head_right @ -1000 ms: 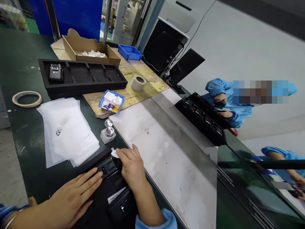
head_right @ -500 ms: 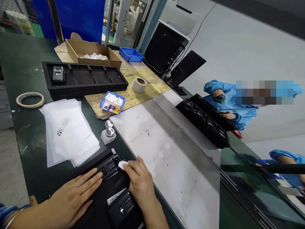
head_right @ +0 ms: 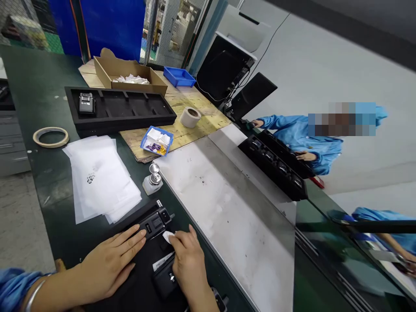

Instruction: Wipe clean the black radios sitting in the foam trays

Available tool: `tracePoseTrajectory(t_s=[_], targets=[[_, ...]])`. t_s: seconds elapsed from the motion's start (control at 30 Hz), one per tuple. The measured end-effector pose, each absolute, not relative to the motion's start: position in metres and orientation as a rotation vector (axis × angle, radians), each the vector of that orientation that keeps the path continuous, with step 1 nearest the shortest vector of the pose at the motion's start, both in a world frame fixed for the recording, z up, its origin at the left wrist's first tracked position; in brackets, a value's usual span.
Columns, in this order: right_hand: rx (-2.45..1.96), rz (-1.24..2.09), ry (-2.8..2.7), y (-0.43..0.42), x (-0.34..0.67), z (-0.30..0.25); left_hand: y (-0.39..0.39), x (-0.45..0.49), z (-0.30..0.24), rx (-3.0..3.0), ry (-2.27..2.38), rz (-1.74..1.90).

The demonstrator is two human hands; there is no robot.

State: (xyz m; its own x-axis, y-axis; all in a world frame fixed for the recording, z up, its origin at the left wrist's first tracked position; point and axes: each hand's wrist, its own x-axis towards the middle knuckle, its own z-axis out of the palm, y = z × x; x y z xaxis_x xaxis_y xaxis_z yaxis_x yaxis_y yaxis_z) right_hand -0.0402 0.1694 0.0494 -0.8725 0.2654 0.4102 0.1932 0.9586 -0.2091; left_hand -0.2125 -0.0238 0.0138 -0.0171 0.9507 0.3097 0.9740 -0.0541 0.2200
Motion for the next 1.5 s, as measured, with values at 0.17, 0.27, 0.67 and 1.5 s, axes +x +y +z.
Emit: tracePoseTrajectory(t_s=[0.17, 0.27, 0.67, 1.5], targets=[[-0.643, 0.332, -2.477, 0.124, -0.062, 0.042, -0.032, -0.209, 0.003, -2.104, -2.098, -0.915], [-0.610, 0.159, -2.522, 0.102, -0.094, 0.032, -0.033, -0.209, -0.002, -2.096, -2.073, -0.980], [-0.600, 0.246, -2.575, 0.104, -0.101, 0.024, -0.034, -0.215, 0.015, -2.189, -2.141, -0.896], [-0.748, 0.453, -2.443, 0.177, 0.041, 0.062, -0.024, -0.146, 0.018, -2.707, -1.749, -0.753]])
